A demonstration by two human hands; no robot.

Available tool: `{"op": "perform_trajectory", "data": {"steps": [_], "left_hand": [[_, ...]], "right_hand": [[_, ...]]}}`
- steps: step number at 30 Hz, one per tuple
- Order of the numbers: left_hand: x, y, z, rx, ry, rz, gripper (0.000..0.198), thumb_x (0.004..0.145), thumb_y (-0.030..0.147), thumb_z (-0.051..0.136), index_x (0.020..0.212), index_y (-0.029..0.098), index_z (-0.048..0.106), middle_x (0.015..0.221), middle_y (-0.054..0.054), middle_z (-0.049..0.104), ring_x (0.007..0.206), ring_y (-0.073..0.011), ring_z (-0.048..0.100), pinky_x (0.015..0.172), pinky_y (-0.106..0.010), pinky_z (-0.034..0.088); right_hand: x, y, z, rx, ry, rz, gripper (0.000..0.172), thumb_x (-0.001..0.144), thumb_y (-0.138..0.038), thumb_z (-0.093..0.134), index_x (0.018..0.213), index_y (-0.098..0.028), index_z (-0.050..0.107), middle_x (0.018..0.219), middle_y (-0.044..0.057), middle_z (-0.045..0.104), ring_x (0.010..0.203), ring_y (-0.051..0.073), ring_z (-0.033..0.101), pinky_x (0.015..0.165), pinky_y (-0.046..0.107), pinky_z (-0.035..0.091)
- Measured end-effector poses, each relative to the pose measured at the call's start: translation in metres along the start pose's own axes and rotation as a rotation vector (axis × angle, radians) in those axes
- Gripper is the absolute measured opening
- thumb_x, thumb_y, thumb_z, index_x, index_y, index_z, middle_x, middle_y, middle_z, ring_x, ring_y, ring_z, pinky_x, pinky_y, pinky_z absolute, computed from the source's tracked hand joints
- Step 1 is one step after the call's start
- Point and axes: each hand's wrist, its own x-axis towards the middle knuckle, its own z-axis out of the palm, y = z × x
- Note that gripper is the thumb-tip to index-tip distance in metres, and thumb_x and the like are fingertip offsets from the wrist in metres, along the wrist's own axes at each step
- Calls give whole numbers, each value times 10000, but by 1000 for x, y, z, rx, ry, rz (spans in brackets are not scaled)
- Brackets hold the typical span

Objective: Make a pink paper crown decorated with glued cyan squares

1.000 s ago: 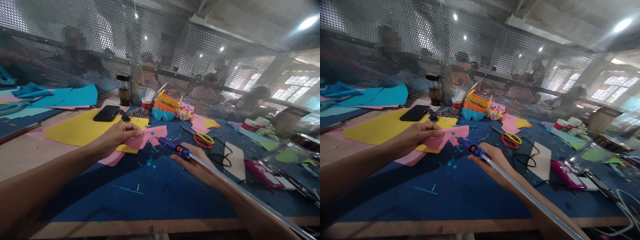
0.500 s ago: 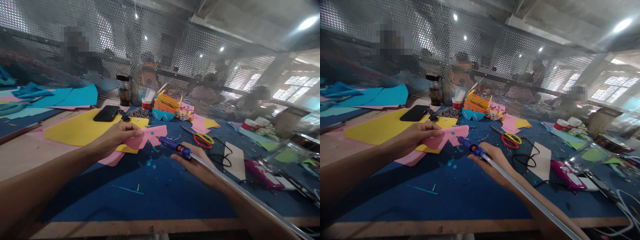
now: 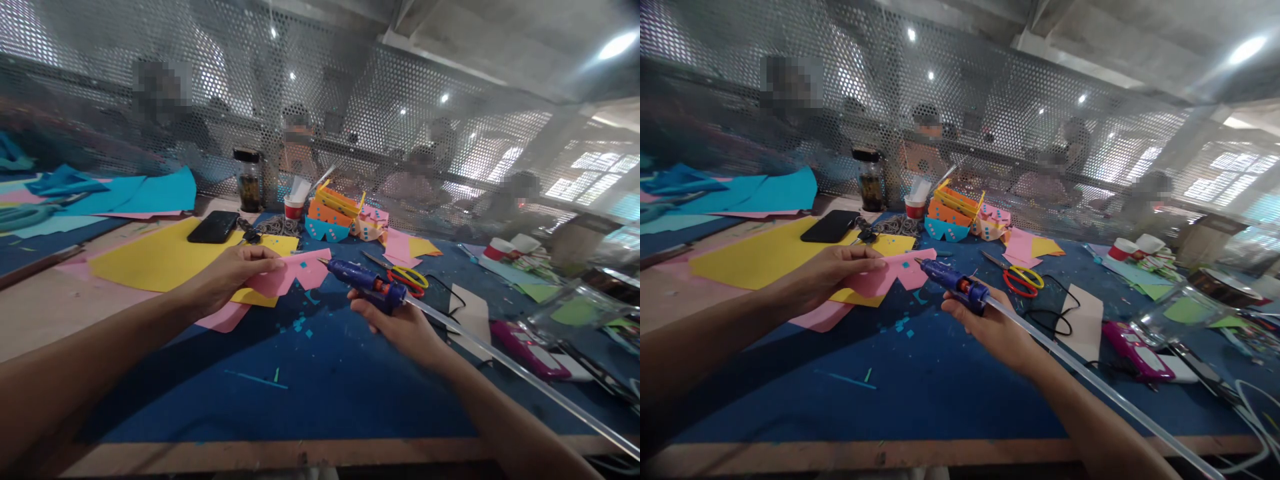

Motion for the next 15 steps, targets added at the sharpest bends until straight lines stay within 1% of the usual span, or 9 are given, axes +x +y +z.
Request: {"op": "perform_trajectory", "data": {"steps": [6, 9, 11, 15], "left_hand": [[-2, 3, 2, 36, 27, 13, 310, 685, 435, 833, 827, 181, 727, 827, -59, 716, 680, -161, 627, 567, -236, 464], [-1, 3, 2, 24, 36, 9, 307, 663, 432, 847, 805, 184, 736, 814, -54, 714, 679, -157, 620, 560, -230, 465], [1, 2, 1, 5, 45, 8, 299, 661, 421, 855, 792, 179, 737, 796, -56, 702, 670, -151, 603, 550, -226, 457], [2, 0, 0, -2, 65, -5, 288, 672, 407, 861, 791, 176, 736, 780, -39, 682, 665, -128, 575, 553, -208, 434]], "right_hand": [[-1, -2, -1, -13, -53, -5, 369, 877, -540, 670, 1019, -203, 712, 829, 20, 670, 580, 100, 528, 533, 245, 467], [-1, -4, -3, 27, -153, 7, 366, 879, -533, 672, 1013, -193, 692, 875, 26, 665, 648, 106, 556, 562, 234, 486], [-2, -4, -4, 33, -235, 40, 379, 876, -538, 675, 1015, -185, 679, 883, 28, 661, 653, 105, 564, 564, 234, 485], [-1, -2, -7, -13, -360, 137, 378, 871, -539, 677, 985, -178, 670, 809, 15, 650, 649, 118, 589, 550, 237, 464]]}}
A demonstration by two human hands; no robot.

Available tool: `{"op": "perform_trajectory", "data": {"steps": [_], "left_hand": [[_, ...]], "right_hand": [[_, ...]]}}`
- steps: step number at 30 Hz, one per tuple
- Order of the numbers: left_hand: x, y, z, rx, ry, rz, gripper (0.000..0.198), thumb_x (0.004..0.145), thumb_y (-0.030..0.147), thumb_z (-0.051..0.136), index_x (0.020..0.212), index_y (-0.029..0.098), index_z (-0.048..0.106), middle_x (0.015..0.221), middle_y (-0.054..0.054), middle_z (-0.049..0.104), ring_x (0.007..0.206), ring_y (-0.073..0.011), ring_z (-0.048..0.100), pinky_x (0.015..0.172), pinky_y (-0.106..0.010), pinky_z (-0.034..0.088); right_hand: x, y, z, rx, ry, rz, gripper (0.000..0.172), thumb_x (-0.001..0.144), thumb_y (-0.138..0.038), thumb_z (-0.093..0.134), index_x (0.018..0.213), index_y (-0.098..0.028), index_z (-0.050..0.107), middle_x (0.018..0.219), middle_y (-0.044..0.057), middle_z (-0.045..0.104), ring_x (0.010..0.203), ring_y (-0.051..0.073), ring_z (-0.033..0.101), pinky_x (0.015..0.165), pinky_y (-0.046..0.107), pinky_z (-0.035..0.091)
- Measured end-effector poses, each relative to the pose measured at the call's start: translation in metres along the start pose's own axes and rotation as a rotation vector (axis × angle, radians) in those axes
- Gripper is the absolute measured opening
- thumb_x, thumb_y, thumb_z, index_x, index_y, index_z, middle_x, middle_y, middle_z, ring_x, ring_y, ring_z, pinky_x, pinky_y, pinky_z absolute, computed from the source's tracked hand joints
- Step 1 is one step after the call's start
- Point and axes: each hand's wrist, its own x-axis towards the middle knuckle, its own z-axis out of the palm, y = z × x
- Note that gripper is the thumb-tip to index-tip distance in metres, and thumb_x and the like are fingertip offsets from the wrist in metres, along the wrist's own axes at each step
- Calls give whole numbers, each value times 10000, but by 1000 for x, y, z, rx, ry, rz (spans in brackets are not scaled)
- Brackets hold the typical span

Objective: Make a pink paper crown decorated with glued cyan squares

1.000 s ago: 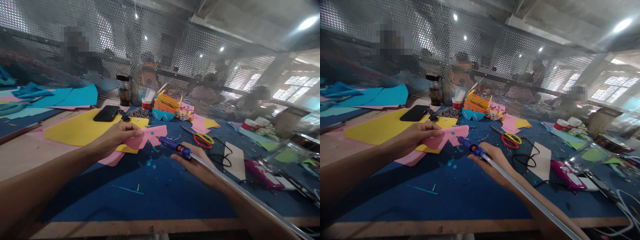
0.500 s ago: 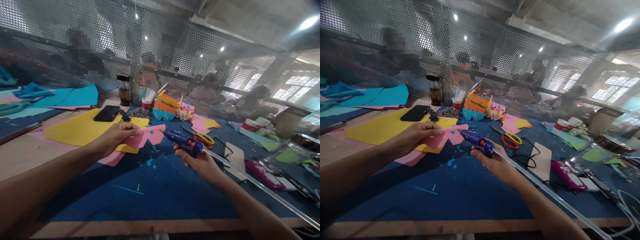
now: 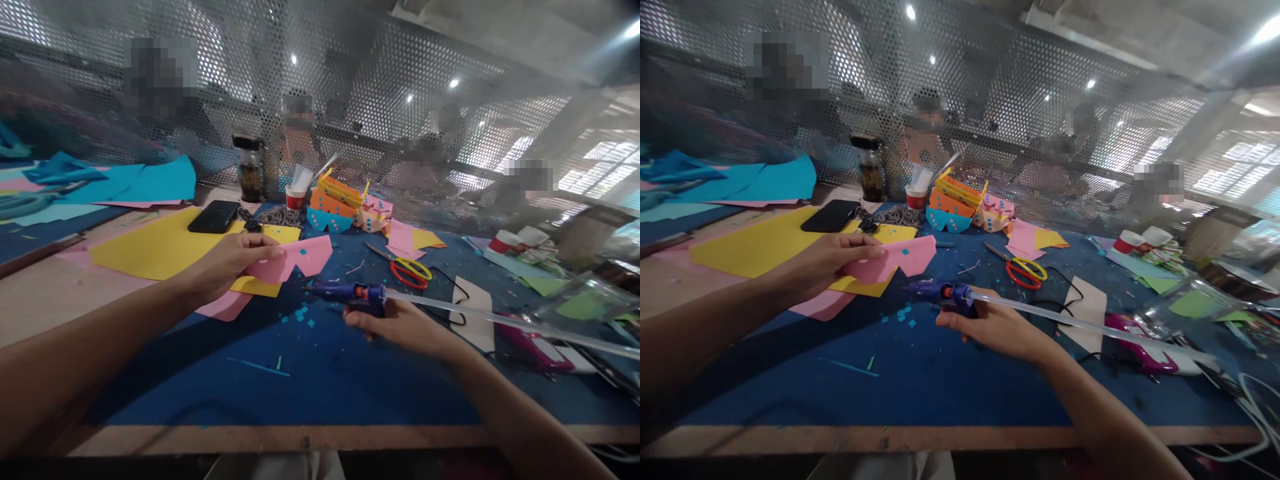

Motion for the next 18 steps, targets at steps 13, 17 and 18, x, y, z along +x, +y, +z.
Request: {"op": "perform_trajectory", "data": {"steps": [13, 17, 18], "left_hand": [[-1, -1, 0, 25, -22, 15, 298, 677, 444, 849, 799, 194, 744, 816, -41, 712, 680, -145, 595, 559, -220, 417], [-1, -1, 0, 35, -36, 29, 304, 681, 445, 849, 795, 187, 740, 790, -40, 698, 670, -141, 583, 547, -219, 404], [-1, -1, 0, 29, -40, 30, 299, 682, 440, 852, 794, 187, 740, 784, -36, 695, 668, -136, 579, 548, -216, 402]], "right_hand": [[1, -11, 6, -265, -80, -120, 336, 884, -549, 665, 940, -218, 646, 888, -6, 638, 789, 153, 557, 665, 265, 425], [4, -12, 9, -325, -96, -171, 327, 899, -539, 656, 926, -217, 602, 922, -13, 625, 805, 147, 550, 692, 267, 408], [5, -11, 10, -333, -99, -179, 330, 902, -541, 651, 924, -216, 596, 930, -13, 623, 805, 146, 550, 696, 269, 406]]}}
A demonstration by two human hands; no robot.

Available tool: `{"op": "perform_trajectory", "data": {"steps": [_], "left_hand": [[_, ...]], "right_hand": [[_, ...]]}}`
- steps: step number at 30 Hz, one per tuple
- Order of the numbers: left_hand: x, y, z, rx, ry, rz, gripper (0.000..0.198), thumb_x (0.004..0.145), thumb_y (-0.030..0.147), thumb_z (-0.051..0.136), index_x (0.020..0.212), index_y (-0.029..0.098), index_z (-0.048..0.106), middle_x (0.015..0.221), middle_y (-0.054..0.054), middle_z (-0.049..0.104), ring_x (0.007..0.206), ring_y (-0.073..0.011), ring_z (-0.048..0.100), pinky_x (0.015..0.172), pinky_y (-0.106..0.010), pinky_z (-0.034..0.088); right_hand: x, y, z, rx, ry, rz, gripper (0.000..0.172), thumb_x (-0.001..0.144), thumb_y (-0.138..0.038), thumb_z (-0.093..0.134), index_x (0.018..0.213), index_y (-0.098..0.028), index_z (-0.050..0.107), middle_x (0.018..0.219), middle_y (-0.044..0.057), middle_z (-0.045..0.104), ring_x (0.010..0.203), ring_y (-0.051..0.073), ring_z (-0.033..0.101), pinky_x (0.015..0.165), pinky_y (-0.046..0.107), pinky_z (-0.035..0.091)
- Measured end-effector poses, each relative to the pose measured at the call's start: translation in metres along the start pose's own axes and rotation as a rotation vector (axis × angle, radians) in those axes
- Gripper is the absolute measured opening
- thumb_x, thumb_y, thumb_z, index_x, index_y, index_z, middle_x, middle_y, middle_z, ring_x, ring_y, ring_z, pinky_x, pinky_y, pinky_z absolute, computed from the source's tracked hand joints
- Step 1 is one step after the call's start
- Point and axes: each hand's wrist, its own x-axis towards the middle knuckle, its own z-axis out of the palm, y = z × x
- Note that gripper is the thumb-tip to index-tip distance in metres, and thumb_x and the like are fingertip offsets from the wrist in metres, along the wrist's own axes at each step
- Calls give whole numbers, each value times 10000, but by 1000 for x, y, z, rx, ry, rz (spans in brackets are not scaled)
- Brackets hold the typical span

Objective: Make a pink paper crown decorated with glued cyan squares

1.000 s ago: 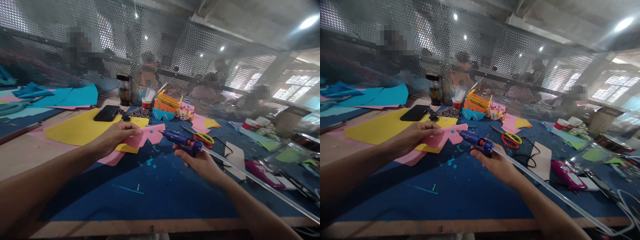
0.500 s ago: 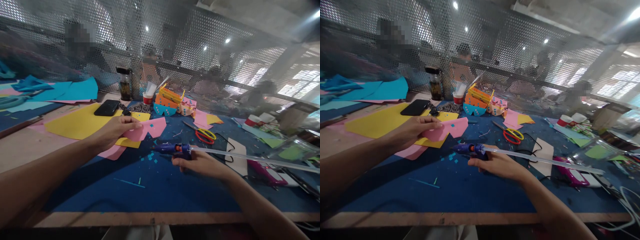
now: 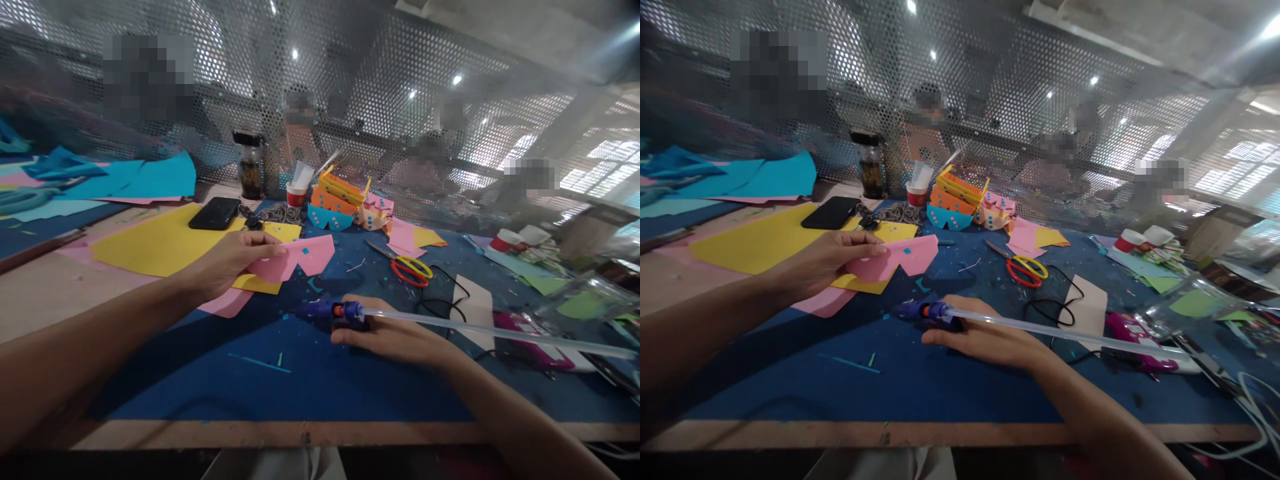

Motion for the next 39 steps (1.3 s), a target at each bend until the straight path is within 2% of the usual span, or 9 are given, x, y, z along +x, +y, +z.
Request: {"op": "perform_trajectory", "data": {"steps": [10, 25, 34, 39], "left_hand": [[0, -1, 0, -5, -4, 4, 271, 687, 416, 846, 783, 185, 743, 769, -32, 689, 655, -132, 568, 548, -220, 388], [-2, 3, 3, -42, 1, -11, 267, 653, 381, 868, 764, 175, 740, 748, -27, 679, 649, -119, 560, 541, -212, 389], [-3, 5, 3, -37, 12, -14, 337, 631, 417, 870, 792, 154, 734, 764, -49, 675, 643, -138, 567, 522, -216, 425], [-2, 3, 0, -21, 5, -14, 302, 679, 417, 849, 790, 160, 735, 770, -49, 671, 640, -125, 556, 505, -196, 402]], "right_hand": [[0, -5, 1, -36, -29, -61, 332, 941, -544, 595, 972, -214, 585, 1014, 14, 622, 878, 161, 557, 747, 284, 426], [1, -5, 3, -68, -17, -65, 307, 937, -524, 614, 962, -220, 580, 982, 5, 606, 847, 153, 563, 726, 275, 418], [-6, -5, -2, 141, 58, 26, 319, 898, -529, 662, 966, -225, 589, 923, -12, 607, 815, 153, 547, 701, 275, 435], [-10, -2, -3, 267, 147, 40, 320, 887, -518, 680, 1011, -239, 581, 955, 6, 630, 829, 162, 571, 686, 281, 456]]}}
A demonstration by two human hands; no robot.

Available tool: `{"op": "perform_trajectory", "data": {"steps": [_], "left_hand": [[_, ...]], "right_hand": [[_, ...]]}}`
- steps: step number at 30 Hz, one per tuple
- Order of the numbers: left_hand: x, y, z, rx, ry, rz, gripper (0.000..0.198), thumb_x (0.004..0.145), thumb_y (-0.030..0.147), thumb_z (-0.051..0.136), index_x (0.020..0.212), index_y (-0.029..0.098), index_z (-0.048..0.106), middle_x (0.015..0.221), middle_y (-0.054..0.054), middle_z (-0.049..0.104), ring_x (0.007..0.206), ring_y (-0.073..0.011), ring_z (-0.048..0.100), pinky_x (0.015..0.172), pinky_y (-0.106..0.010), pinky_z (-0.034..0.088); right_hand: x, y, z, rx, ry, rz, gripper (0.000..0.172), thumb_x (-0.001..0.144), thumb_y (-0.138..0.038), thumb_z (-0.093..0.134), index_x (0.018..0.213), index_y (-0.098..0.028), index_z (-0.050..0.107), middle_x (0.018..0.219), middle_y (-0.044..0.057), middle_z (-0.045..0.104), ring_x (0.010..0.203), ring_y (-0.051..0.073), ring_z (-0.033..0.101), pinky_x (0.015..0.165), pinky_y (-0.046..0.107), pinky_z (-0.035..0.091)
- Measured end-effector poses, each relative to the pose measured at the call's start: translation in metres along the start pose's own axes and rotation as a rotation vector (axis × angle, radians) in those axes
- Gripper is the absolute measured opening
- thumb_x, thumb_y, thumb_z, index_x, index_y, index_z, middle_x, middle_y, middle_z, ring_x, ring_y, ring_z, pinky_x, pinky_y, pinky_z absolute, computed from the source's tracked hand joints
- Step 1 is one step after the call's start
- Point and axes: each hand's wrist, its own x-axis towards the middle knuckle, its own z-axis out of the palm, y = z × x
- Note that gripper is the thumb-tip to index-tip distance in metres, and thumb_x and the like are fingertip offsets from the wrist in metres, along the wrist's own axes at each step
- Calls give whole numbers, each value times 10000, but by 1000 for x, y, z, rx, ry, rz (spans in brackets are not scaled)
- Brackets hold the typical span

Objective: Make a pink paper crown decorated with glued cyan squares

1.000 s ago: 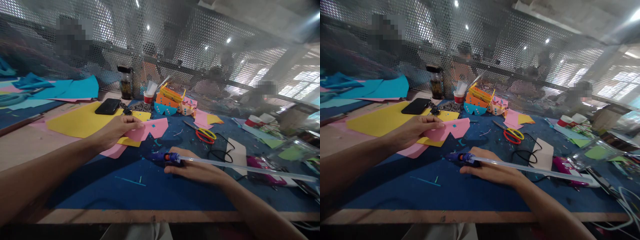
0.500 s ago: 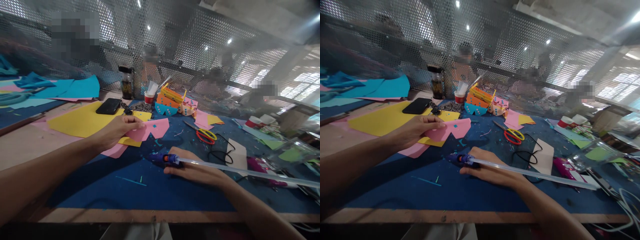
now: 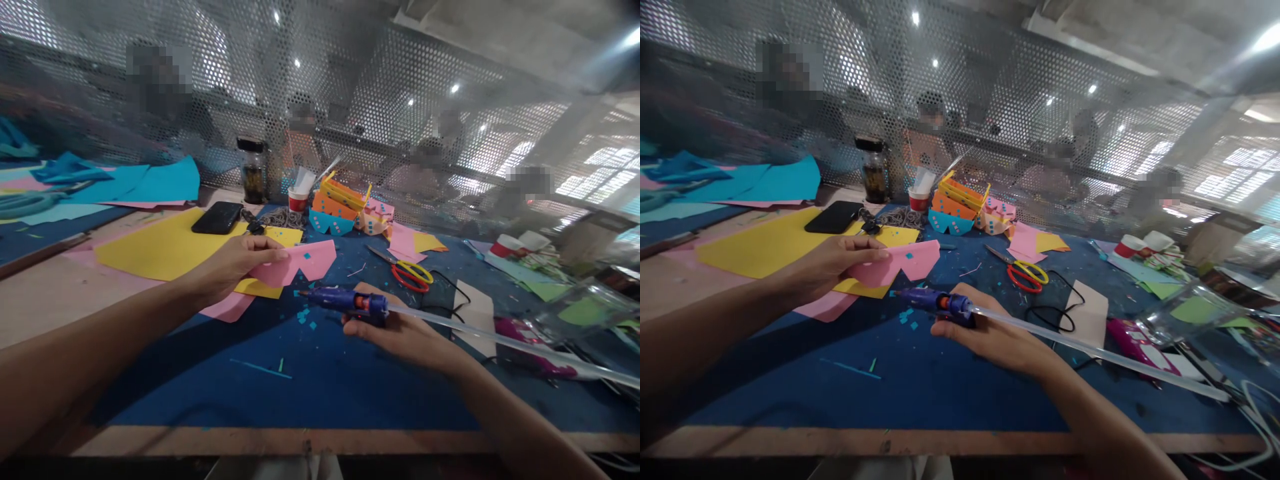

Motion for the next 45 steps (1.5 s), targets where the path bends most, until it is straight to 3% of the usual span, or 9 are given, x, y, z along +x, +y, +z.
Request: {"op": "perform_trajectory", "data": {"steps": [11, 21, 38, 45], "left_hand": [[5, -5, -4, -29, -14, -28, 260, 682, 383, 861, 813, 191, 744, 797, -28, 707, 691, -124, 621, 591, -190, 469], [1, -1, 1, -11, 13, -32, 274, 673, 397, 868, 814, 194, 751, 785, -23, 716, 685, -115, 624, 576, -172, 469], [-1, 3, 4, -42, -18, -29, 233, 680, 359, 869, 747, 177, 738, 745, -15, 710, 651, -93, 602, 566, -150, 455], [-1, 3, 3, -7, -12, -9, 268, 668, 394, 865, 760, 179, 734, 768, -36, 722, 653, -131, 621, 574, -205, 478]], "right_hand": [[3, 3, -10, -154, 219, -186, 195, 938, -410, 649, 964, -218, 624, 965, 28, 601, 875, 163, 568, 742, 288, 454], [6, 2, -7, -256, 235, -279, 144, 939, -351, 660, 966, -220, 605, 959, 32, 592, 889, 168, 572, 762, 285, 454], [7, 2, -6, -300, 245, -257, 141, 945, -348, 650, 962, -216, 607, 1006, 43, 583, 903, 169, 580, 794, 300, 455], [7, 2, -6, -313, 247, -259, 147, 941, -357, 650, 963, -220, 601, 1004, 47, 583, 899, 176, 580, 785, 307, 459]]}}
